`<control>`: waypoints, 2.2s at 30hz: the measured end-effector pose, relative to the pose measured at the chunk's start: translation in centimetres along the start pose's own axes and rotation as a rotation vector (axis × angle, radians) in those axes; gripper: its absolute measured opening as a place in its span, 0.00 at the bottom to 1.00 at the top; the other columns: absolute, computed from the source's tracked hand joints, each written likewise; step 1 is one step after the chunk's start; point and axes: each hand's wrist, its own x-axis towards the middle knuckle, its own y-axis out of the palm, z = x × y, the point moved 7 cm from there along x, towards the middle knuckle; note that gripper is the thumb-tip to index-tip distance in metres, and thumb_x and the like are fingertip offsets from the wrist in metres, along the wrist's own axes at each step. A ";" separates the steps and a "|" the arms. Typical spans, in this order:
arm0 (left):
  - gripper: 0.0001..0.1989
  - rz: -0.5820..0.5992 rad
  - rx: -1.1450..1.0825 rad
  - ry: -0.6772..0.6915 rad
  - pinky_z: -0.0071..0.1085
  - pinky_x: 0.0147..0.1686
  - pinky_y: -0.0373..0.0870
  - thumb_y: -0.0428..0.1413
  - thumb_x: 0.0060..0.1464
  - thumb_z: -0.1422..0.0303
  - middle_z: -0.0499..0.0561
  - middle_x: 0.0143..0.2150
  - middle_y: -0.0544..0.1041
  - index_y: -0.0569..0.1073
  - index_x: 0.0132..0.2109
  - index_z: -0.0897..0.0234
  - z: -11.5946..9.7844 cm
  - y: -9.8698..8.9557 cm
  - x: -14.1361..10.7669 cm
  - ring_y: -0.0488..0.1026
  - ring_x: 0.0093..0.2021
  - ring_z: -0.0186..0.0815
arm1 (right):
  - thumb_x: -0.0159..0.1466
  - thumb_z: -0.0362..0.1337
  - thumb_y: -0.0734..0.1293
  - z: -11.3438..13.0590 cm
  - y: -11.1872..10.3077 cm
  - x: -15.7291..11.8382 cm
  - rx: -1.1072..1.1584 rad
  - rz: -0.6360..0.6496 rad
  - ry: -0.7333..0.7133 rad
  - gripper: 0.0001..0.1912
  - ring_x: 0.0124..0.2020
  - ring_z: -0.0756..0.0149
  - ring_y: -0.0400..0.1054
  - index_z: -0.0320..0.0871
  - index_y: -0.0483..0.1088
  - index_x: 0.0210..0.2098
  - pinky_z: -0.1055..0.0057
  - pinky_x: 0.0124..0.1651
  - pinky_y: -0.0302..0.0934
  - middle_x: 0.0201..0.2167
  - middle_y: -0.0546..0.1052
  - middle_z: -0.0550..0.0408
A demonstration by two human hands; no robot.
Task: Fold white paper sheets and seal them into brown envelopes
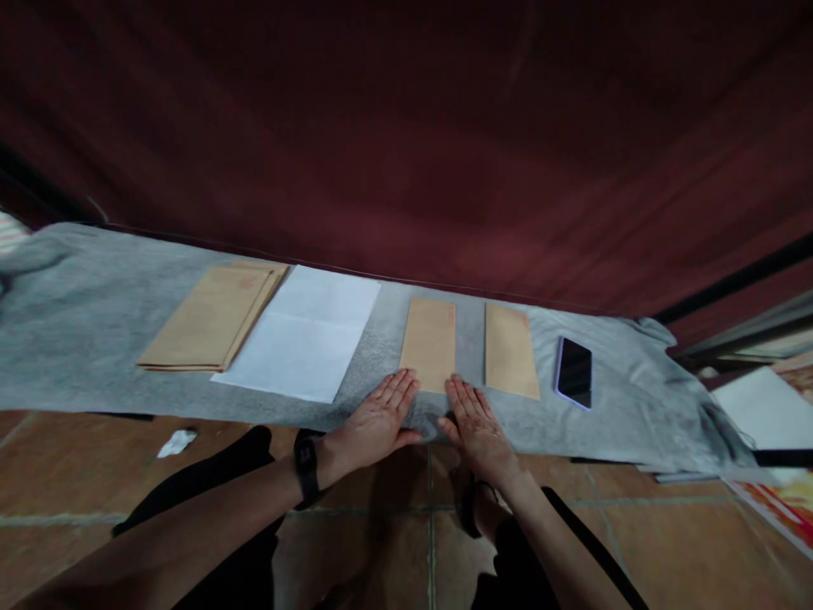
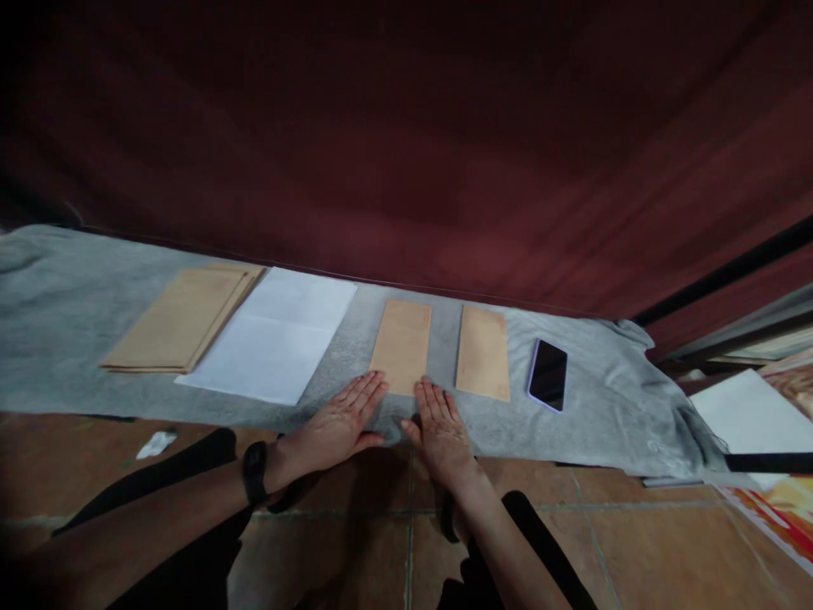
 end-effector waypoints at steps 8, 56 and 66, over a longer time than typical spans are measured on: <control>0.38 -0.024 0.074 0.032 0.51 0.69 0.49 0.49 0.62 0.45 0.66 0.74 0.51 0.58 0.70 0.64 -0.8 -0.2 0.5 0.47 0.74 0.54 | 0.75 0.46 0.54 1.4 -0.3 1.3 0.036 -0.023 -0.039 0.31 0.72 0.56 0.49 0.39 0.48 0.72 0.49 0.73 0.43 0.71 0.57 0.45; 0.22 -0.048 0.199 -0.224 0.44 0.53 0.69 0.56 0.62 0.60 0.68 0.57 0.74 0.72 0.55 0.74 -0.5 -2.8 3.5 0.72 0.55 0.52 | 0.64 0.42 0.62 -4.3 0.0 3.2 0.843 -0.210 0.514 0.16 0.46 0.59 0.71 0.44 0.74 0.47 0.61 0.50 0.68 0.43 0.77 0.49; 0.12 -0.168 -0.381 -0.571 0.36 0.37 0.73 0.49 0.63 0.68 0.58 0.37 0.81 0.75 0.46 0.66 4.1 -4.3 5.5 0.80 0.35 0.43 | 0.64 0.57 0.62 -2.4 -0.9 4.6 1.290 -0.046 0.533 0.27 0.43 0.58 0.75 0.46 0.72 0.51 0.61 0.46 0.70 0.47 0.80 0.47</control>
